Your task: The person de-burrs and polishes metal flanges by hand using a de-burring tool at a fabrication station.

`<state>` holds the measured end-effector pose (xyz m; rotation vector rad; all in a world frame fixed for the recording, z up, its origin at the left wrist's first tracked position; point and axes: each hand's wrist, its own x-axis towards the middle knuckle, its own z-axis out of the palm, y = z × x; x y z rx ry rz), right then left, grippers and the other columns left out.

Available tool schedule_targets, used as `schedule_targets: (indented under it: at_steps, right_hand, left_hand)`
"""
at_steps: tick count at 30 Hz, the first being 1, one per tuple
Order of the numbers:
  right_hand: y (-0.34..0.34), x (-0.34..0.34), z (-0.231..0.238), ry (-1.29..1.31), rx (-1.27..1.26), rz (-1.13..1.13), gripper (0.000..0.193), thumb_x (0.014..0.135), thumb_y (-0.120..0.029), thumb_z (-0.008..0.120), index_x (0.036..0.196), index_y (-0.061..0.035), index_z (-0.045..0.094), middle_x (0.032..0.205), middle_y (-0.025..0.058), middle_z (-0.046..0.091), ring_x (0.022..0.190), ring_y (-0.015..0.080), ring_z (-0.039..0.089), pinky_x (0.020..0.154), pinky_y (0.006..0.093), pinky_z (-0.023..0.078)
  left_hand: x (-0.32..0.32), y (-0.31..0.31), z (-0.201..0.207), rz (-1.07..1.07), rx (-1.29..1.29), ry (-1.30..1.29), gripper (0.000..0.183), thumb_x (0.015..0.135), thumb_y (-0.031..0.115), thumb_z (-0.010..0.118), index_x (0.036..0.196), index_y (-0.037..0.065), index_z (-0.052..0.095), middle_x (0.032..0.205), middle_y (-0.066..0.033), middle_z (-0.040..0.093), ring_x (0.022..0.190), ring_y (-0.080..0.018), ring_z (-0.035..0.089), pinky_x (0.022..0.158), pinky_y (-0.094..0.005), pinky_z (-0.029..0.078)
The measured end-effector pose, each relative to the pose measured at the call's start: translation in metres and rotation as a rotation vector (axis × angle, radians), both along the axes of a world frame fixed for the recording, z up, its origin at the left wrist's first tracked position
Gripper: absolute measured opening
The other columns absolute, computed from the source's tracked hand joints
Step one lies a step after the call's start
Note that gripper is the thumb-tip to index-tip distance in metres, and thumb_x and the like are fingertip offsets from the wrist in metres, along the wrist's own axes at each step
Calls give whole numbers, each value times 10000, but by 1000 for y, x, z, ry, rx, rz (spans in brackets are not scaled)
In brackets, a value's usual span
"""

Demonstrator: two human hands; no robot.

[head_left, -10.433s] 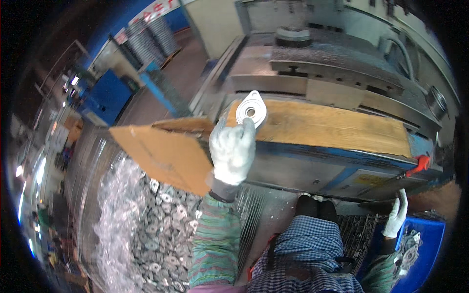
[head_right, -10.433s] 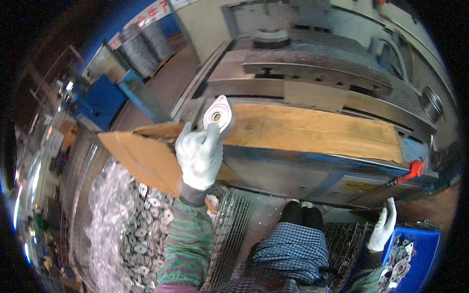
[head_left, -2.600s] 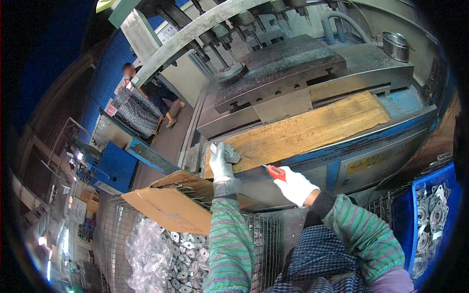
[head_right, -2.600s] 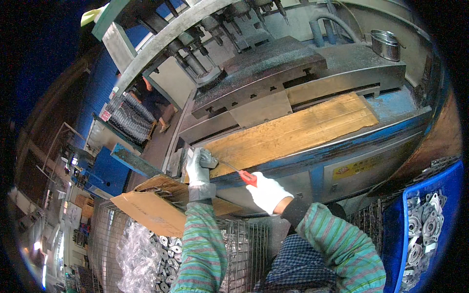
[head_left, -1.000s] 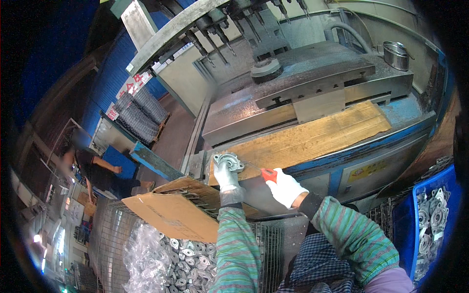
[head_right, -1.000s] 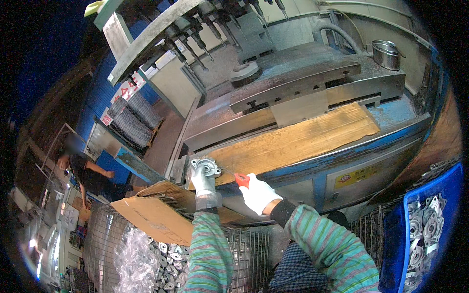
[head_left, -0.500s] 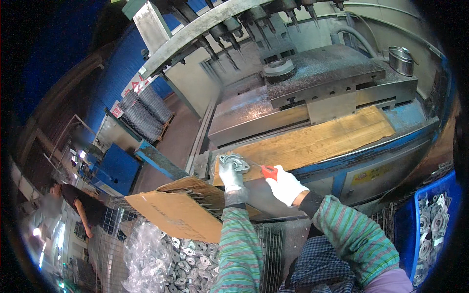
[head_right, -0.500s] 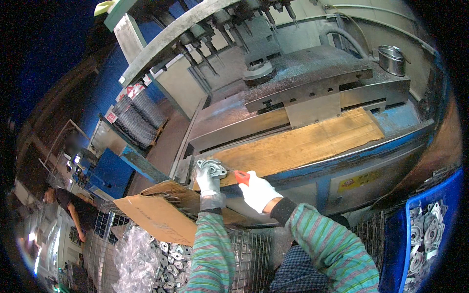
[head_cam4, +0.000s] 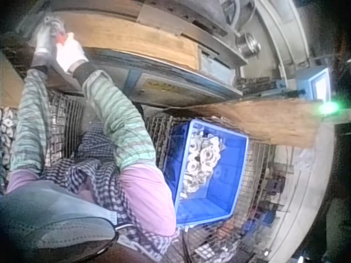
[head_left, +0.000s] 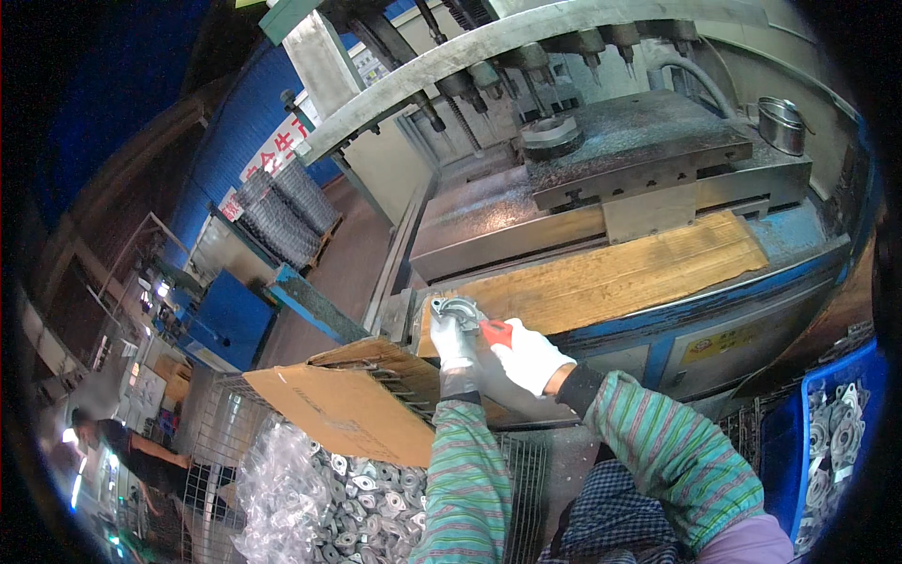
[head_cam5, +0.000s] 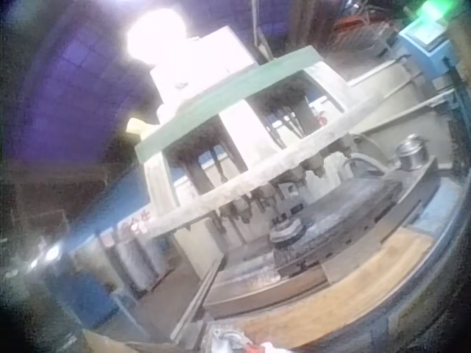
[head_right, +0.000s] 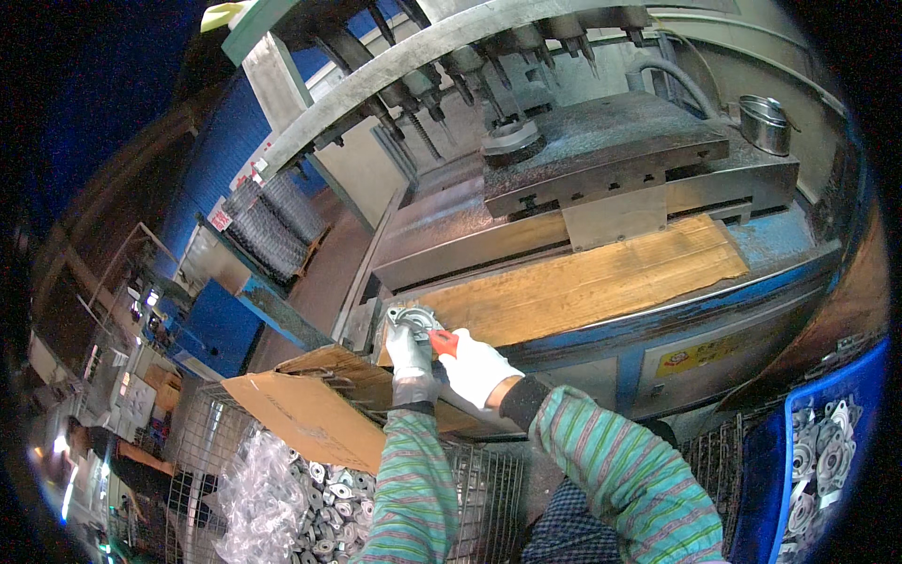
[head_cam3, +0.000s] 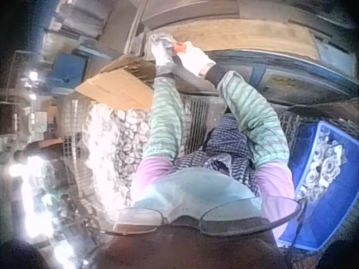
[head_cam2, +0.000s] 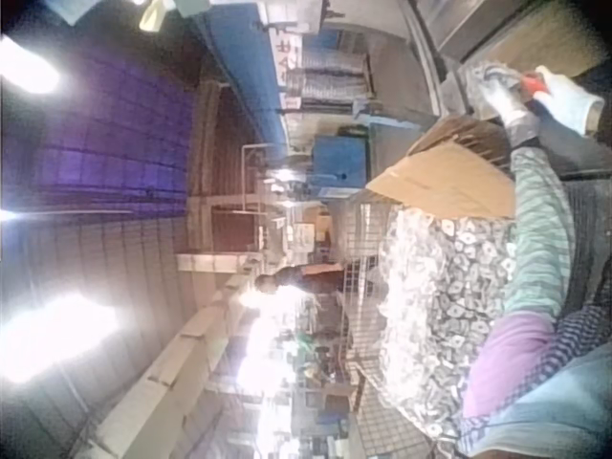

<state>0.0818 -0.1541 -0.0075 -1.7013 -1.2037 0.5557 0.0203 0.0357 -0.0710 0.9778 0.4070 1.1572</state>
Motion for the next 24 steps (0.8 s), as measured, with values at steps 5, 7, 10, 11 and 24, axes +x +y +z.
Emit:
schedule_targets:
  at_steps: [5,7,10,11,24]
  right_hand:
    - [14,4,-4,-7,25,-59,388,844,-265,492,1090,17,391,861,280,579,824,434,560,715,443,456]
    - [20,7,-7,-34,36,-69,376,846,-255,488,1079,23,385,835,276,580,793,428,568,695,447,458]
    - [23,11,-9,-61,37,-83,365,848,-244,485,1069,27,379,808,272,581,762,422,577,675,451,460]
    - [25,12,-9,-61,25,-87,365,848,-243,485,1070,26,379,805,272,581,762,423,577,675,451,460]
    - [-7,12,-25,127,131,48,383,846,-218,517,1155,-13,421,873,220,597,789,329,610,684,377,481]
  left_hand:
    - [-2,-5,8,46,31,1,280,745,-13,397,995,23,517,876,-100,586,794,-214,595,691,-325,502]
    - [1,-11,12,46,26,-8,289,742,-23,398,1003,24,514,878,-92,579,790,-202,590,688,-317,501]
    - [2,-11,12,51,43,-13,300,744,-37,401,1017,27,507,876,-77,569,774,-182,579,684,-302,498]
    - [2,-9,10,56,64,-6,302,747,-41,402,1023,28,505,873,-70,566,761,-173,573,682,-295,498]
    - [-4,-17,19,33,4,128,160,828,116,437,955,85,531,781,-41,570,631,-128,555,558,-254,459]
